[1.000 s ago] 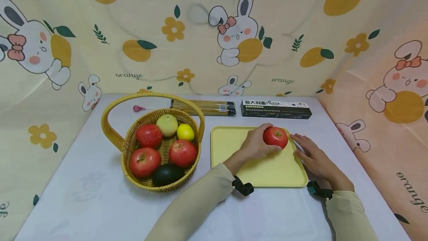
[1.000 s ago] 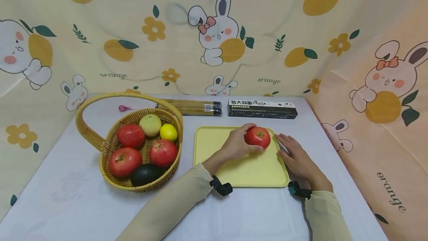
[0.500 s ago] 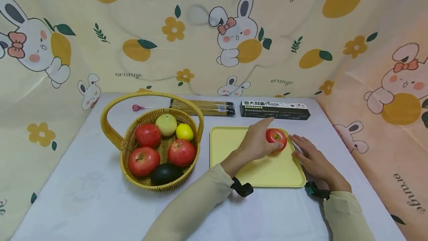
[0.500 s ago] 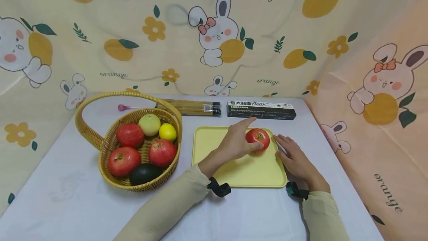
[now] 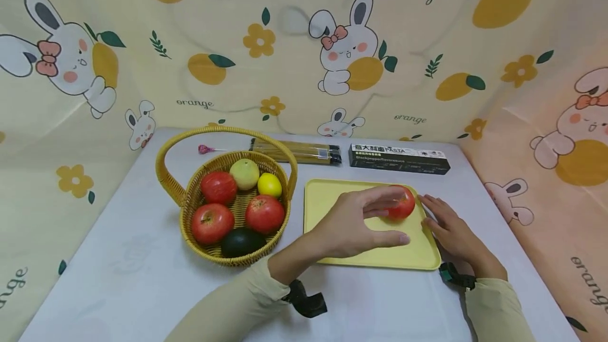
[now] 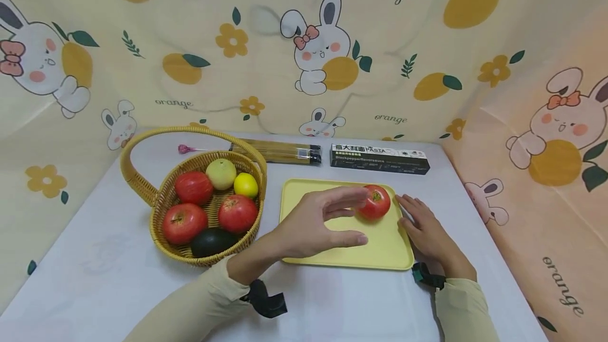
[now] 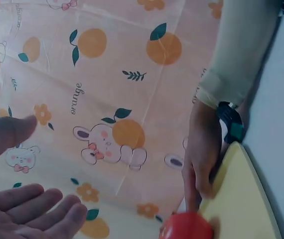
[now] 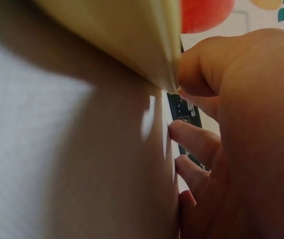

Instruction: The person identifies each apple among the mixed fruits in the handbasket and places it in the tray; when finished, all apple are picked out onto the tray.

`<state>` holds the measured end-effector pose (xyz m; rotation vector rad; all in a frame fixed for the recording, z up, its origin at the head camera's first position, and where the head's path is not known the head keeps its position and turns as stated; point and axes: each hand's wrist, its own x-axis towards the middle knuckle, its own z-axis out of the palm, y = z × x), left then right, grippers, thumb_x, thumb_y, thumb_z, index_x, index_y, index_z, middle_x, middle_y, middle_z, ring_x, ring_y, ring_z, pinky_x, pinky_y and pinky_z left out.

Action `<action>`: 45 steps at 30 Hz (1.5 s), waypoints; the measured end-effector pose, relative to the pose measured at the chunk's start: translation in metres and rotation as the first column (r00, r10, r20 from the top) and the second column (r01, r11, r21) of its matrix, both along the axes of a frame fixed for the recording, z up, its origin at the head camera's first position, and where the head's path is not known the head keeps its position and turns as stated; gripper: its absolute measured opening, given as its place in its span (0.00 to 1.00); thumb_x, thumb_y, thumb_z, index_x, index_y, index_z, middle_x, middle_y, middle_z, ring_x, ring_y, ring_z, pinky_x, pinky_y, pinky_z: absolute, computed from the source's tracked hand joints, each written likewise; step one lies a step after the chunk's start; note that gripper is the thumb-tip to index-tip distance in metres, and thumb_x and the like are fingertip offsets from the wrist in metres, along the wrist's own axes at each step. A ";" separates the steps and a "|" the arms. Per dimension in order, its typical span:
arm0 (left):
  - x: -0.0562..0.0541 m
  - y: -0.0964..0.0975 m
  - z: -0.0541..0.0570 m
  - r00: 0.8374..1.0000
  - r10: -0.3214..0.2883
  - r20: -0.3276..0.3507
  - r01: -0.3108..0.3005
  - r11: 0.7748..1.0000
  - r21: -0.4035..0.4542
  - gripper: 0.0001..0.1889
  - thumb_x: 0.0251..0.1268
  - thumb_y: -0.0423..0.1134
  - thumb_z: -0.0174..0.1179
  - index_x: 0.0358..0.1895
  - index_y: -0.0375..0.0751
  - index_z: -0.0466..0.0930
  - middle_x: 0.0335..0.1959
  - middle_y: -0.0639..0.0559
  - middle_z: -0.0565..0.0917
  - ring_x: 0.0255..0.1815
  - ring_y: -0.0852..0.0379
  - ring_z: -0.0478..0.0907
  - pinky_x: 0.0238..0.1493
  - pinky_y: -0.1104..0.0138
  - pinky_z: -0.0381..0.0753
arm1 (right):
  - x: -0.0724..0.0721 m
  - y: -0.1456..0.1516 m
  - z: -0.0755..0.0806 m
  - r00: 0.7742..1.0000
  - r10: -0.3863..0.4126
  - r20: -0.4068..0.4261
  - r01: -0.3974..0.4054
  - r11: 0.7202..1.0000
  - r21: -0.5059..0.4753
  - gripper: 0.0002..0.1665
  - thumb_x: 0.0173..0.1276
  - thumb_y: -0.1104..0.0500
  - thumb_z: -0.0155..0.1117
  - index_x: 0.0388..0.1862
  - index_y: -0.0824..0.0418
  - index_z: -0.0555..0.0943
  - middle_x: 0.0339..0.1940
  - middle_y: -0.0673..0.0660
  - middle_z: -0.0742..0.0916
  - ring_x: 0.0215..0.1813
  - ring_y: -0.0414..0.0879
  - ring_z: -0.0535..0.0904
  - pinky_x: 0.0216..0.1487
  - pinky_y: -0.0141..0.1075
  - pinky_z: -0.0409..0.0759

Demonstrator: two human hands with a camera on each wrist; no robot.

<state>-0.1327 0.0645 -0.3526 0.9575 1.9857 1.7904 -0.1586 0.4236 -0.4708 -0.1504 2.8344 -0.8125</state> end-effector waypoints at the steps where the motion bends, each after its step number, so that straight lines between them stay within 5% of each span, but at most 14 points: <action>1: 0.003 -0.008 0.001 1.000 -0.008 0.010 0.008 1.000 0.015 0.38 0.66 0.39 0.79 0.79 0.45 0.75 0.75 0.57 0.82 0.72 0.65 0.81 0.71 0.73 0.79 | 0.001 0.001 0.000 1.000 -0.003 0.002 0.003 1.000 -0.004 0.44 0.87 0.46 0.57 0.93 0.51 0.53 0.92 0.70 0.55 0.90 0.76 0.39 0.73 0.87 0.49; 6: 0.013 -0.058 -0.001 1.000 0.025 0.017 -0.026 0.998 0.052 0.35 0.67 0.36 0.77 0.77 0.41 0.76 0.75 0.51 0.82 0.74 0.56 0.81 0.71 0.68 0.82 | 0.002 0.004 0.000 1.000 -0.020 0.002 0.020 1.000 -0.002 0.43 0.87 0.47 0.56 0.93 0.51 0.53 0.91 0.71 0.55 0.90 0.77 0.39 0.74 0.87 0.48; 12: 0.018 -0.122 -0.012 0.986 0.164 0.021 -0.165 0.985 0.044 0.34 0.67 0.33 0.77 0.76 0.39 0.77 0.73 0.46 0.83 0.72 0.45 0.83 0.71 0.63 0.83 | 0.003 0.004 0.000 1.000 -0.028 0.001 0.028 1.000 -0.004 0.43 0.87 0.47 0.56 0.93 0.51 0.52 0.91 0.72 0.55 0.90 0.77 0.38 0.74 0.87 0.47; 21: 0.006 -0.195 -0.040 0.921 0.378 -0.095 -0.386 0.919 -0.081 0.32 0.67 0.33 0.78 0.74 0.36 0.79 0.70 0.38 0.85 0.67 0.38 0.87 0.68 0.53 0.85 | 0.003 0.006 -0.001 0.999 -0.037 0.015 0.038 0.999 -0.017 0.43 0.88 0.45 0.56 0.93 0.50 0.52 0.91 0.73 0.55 0.90 0.77 0.38 0.73 0.87 0.49; 30: -0.004 -0.197 -0.059 0.871 0.451 -0.197 -0.492 0.800 -0.343 0.36 0.67 0.41 0.79 0.76 0.39 0.77 0.71 0.40 0.85 0.67 0.40 0.87 0.68 0.45 0.86 | 0.001 0.005 0.001 1.000 -0.027 0.012 0.027 0.999 -0.020 0.44 0.87 0.46 0.56 0.93 0.52 0.53 0.91 0.73 0.55 0.90 0.78 0.38 0.72 0.88 0.48; 36: -0.007 -0.183 -0.063 0.848 0.412 -0.333 -0.528 0.705 -0.473 0.40 0.67 0.45 0.78 0.79 0.36 0.74 0.74 0.40 0.82 0.73 0.38 0.80 0.72 0.38 0.81 | 0.001 0.002 0.002 0.999 -0.035 0.008 0.035 0.999 -0.020 0.43 0.87 0.47 0.57 0.93 0.53 0.54 0.91 0.73 0.55 0.90 0.77 0.39 0.73 0.88 0.48; 45: -0.009 -0.167 -0.070 0.851 0.383 -0.360 -0.525 0.656 -0.542 0.42 0.69 0.46 0.77 0.80 0.33 0.69 0.78 0.36 0.77 0.77 0.35 0.76 0.74 0.38 0.79 | 0.003 -0.001 0.001 0.999 -0.028 0.022 0.028 0.999 -0.031 0.44 0.87 0.45 0.56 0.93 0.52 0.52 0.92 0.71 0.53 0.90 0.77 0.37 0.73 0.88 0.48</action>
